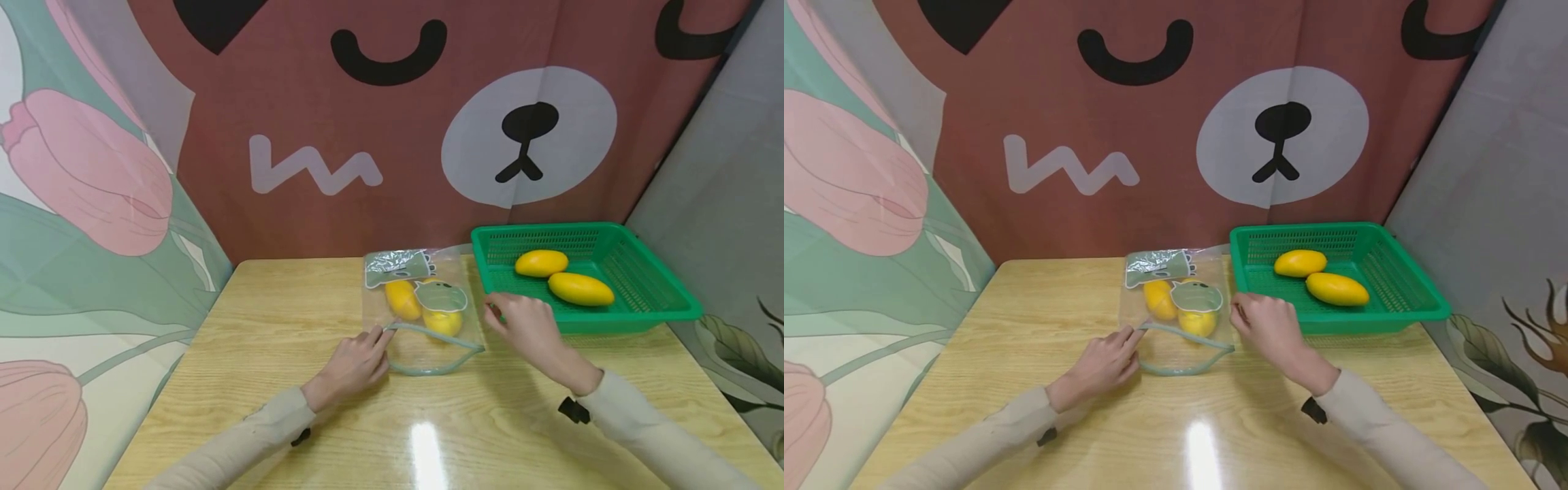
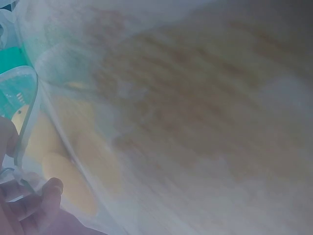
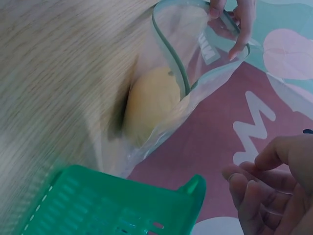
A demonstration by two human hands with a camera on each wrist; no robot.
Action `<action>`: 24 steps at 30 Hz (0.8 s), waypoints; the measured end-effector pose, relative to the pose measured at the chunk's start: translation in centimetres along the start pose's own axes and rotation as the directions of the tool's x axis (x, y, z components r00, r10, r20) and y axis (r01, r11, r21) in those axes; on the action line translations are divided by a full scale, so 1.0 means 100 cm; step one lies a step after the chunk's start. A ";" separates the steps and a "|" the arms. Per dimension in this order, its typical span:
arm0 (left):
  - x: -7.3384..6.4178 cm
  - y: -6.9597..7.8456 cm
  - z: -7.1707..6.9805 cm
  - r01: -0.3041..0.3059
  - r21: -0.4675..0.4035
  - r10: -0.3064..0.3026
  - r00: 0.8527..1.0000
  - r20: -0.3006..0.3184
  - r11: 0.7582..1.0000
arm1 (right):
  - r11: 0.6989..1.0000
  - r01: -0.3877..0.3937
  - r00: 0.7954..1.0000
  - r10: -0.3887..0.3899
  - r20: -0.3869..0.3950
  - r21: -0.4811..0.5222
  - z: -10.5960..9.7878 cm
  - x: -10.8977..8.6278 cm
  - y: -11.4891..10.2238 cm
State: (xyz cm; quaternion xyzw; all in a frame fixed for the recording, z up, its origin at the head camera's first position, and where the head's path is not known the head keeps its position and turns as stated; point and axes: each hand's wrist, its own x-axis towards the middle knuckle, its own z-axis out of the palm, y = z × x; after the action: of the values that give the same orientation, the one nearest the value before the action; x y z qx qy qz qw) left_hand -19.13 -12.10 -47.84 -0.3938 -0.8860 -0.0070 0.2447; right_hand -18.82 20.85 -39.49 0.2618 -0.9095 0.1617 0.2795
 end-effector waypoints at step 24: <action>0.000 0.000 -0.002 0.016 0.000 -0.016 0.999 0.038 1.000 | 0.998 -0.061 0.996 0.060 -0.069 -0.016 -0.010 -0.001 0.031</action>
State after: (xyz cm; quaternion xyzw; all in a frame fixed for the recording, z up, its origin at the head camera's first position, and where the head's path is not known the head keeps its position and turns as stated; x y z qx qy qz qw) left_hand -19.06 -12.09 -47.69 -0.3869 -0.8936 -0.0015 0.2274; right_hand -20.12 23.84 -39.20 0.2259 -0.9083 0.1710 0.3078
